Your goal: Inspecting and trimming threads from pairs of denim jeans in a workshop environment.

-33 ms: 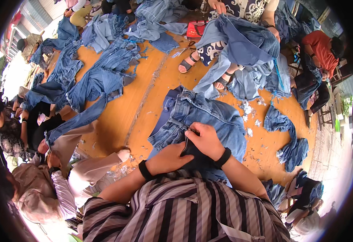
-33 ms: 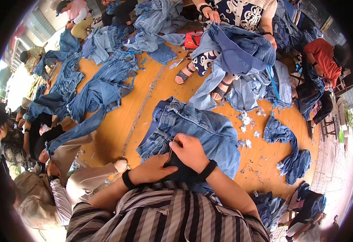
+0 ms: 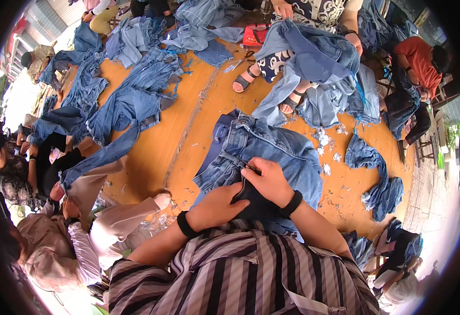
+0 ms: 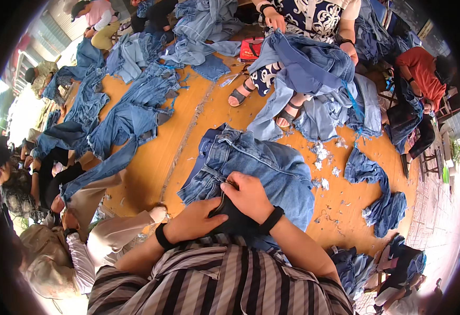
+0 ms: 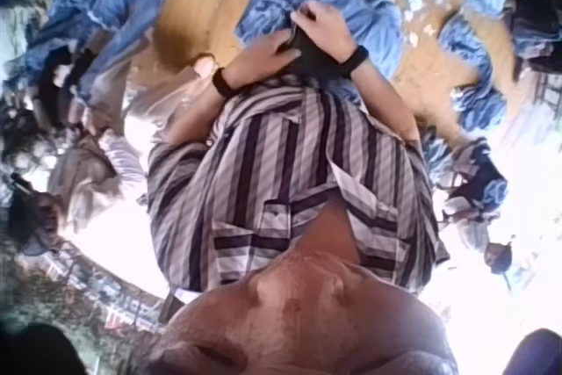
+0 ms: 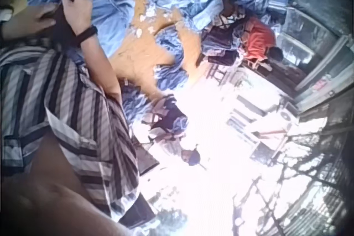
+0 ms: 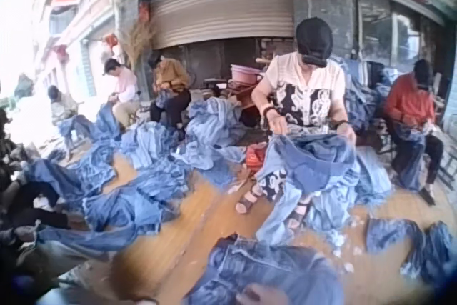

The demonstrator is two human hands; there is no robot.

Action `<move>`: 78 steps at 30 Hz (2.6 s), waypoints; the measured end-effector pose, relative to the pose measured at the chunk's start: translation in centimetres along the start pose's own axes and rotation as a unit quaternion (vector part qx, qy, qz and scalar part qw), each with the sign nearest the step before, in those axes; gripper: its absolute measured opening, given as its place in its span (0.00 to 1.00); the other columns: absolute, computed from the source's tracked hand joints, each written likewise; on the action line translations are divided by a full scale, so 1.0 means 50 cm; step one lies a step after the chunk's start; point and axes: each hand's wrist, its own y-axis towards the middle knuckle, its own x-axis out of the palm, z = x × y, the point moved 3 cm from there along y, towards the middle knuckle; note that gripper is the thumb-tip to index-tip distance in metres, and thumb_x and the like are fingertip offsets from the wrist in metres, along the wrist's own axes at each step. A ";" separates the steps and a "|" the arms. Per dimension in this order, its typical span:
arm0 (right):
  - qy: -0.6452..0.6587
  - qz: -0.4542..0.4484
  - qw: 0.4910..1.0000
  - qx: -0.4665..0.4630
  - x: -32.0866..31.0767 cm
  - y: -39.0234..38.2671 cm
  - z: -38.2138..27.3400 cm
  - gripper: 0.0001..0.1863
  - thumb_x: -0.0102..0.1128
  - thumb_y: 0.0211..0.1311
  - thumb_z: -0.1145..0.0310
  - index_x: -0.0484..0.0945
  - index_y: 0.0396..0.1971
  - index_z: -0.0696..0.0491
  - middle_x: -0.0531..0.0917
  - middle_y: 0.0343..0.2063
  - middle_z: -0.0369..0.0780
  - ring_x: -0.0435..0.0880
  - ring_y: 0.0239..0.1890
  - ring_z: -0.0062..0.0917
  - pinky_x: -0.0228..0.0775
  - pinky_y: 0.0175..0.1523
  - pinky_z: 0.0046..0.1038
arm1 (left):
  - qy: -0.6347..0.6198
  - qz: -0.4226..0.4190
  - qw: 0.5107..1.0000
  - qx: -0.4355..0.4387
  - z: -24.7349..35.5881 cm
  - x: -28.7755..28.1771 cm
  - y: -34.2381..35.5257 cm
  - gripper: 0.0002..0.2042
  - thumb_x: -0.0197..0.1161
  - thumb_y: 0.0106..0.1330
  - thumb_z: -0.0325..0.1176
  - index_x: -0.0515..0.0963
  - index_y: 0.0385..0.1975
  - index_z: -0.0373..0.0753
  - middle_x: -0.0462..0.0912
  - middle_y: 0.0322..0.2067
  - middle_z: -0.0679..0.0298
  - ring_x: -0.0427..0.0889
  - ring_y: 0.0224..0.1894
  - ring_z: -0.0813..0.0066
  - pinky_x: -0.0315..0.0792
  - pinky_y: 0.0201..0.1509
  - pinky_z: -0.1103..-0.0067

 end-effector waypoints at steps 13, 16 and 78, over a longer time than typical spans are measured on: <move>0.149 -0.057 0.984 0.085 0.022 -0.013 0.009 0.13 0.62 0.70 0.64 0.80 0.39 0.60 0.84 0.25 0.41 0.84 0.29 0.26 0.74 0.36 0.28 | 0.080 0.312 0.945 0.061 -0.080 -0.053 0.010 0.08 0.71 0.60 0.26 0.83 0.39 0.37 0.83 0.32 0.57 0.83 0.31 0.64 0.76 0.36 0.73; 0.125 -0.051 0.987 0.090 0.012 -0.021 -0.001 0.12 0.61 0.70 0.64 0.80 0.41 0.59 0.85 0.26 0.41 0.85 0.29 0.27 0.75 0.37 0.28 | 0.049 0.316 0.945 0.074 -0.085 -0.059 0.009 0.03 0.69 0.62 0.24 0.83 0.35 0.36 0.82 0.30 0.56 0.82 0.30 0.64 0.75 0.36 0.73; 0.004 0.060 0.998 0.024 -0.010 0.005 -0.030 0.15 0.69 0.63 0.72 0.77 0.48 0.52 0.83 0.23 0.38 0.81 0.23 0.21 0.71 0.30 0.25 | 0.013 0.281 0.959 -0.013 -0.152 -0.190 -0.063 0.12 0.64 0.63 0.22 0.84 0.45 0.40 0.86 0.45 0.54 0.85 0.46 0.51 0.78 0.50 0.68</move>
